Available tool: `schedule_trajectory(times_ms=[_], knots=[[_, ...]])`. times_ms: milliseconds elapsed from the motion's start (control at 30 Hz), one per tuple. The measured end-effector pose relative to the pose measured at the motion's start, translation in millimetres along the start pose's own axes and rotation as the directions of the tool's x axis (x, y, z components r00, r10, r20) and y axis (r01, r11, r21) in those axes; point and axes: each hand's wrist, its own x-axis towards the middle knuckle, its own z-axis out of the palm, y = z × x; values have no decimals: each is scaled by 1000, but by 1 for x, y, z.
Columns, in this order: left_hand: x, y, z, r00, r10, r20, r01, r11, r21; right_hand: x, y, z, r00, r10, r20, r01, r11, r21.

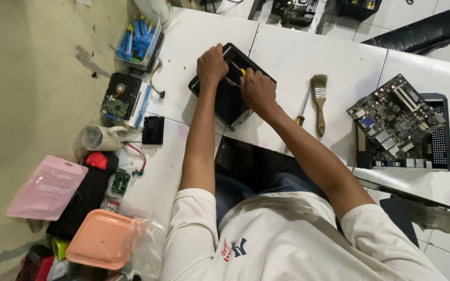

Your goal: The person uses a screwdriver to remove screws from a small black electronic device on a cluttered workbench. They then remove a black rectangular component from the device and place it on the table. The person continues to use the screwdriver on the device and the removed component.

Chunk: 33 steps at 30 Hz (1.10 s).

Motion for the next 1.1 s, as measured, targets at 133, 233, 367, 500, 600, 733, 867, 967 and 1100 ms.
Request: schedule_trajectory(times_ms=[133, 233, 367, 500, 600, 733, 867, 967, 1100], knots=[[3, 3, -5, 999, -24, 46, 24, 1000, -5, 7, 4, 7, 999, 30, -20, -29, 999, 42], [-3, 3, -5, 999, -20, 32, 20, 999, -27, 4, 14, 17, 998, -8, -56, 8, 1000, 10], [0, 3, -7, 1000, -29, -5, 28, 997, -66, 5, 15, 12, 997, -26, -70, 29, 999, 40], [-3, 3, -8, 999, -30, -28, 28, 996, -83, 2, 14, 9, 997, -19, -77, 25, 997, 77], [-3, 4, -13, 999, -39, 1, 39, 994, -105, 0, 15, 7, 993, -43, -106, 55, 991, 118], [-3, 6, -21, 997, -63, 44, 69, 988, -137, -1, 14, 4, 992, -54, -110, 68, 990, 126], [-3, 5, -16, 998, -56, -6, 55, 990, -127, -1, 17, 10, 989, -49, -141, 66, 991, 115], [-3, 4, -15, 999, -49, 2, 49, 991, -127, -2, 16, 10, 987, -49, -152, 68, 990, 122], [-1, 4, -12, 998, -57, -6, 56, 992, -117, -2, 17, 10, 985, -56, -165, 75, 991, 114]])
